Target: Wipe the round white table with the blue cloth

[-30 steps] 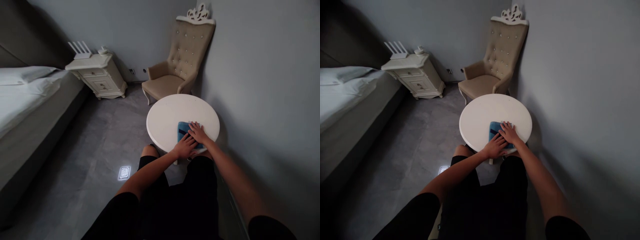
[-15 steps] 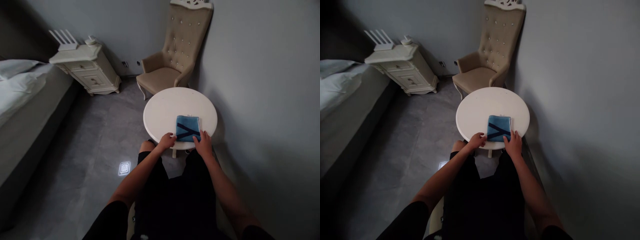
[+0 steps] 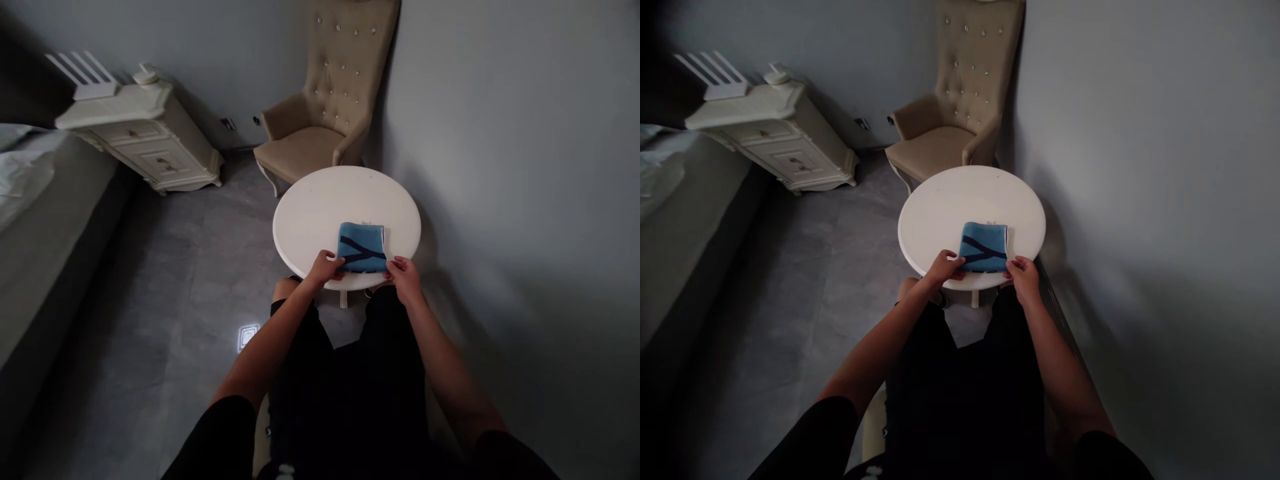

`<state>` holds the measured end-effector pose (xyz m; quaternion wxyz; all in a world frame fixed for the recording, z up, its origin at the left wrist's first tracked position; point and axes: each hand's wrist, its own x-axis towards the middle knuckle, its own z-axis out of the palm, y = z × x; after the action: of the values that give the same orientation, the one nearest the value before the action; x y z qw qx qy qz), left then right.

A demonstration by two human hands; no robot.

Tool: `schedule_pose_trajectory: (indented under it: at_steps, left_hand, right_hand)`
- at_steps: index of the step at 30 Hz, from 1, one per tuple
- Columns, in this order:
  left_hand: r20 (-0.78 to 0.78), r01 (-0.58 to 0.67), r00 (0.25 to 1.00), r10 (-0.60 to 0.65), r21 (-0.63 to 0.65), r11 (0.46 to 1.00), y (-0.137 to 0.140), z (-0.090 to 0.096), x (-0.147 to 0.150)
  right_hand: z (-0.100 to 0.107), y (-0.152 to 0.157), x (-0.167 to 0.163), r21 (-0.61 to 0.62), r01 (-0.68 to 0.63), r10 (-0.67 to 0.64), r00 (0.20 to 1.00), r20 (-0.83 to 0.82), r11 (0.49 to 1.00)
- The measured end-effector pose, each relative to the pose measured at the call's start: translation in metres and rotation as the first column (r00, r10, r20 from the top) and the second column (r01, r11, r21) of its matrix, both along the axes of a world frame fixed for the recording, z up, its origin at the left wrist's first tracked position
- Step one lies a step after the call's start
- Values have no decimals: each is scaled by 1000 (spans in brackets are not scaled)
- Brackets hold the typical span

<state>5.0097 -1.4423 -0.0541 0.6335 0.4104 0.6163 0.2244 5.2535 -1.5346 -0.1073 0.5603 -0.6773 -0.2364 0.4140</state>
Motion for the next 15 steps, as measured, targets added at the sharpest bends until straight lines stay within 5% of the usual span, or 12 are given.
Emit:
schedule_pose_trajectory:
  at_steps: [5, 8, 12, 15]
  left_hand:
    - [-144, 92, 986, -87, 32, 995, -5, -7, -10]
    - [-474, 309, 864, -172, 228, 923, -8, -3, -17]
    - [-758, 575, 652, -30, 468, 671, -3, 5, -18]
    - [-794, 763, 599, -103, 527, 374, 1, 5, -13]
  right_hand:
    - [-1, -11, -15, 41, 35, -35, 999, 6, 999]
    - [2, -11, -19, 58, 4, -7, 998, 55, 998]
    - [9, -2, -13, 75, 15, -13, 1000, -27, 997]
    - [15, 7, -7, 79, 20, -12, 995, -100, 997]
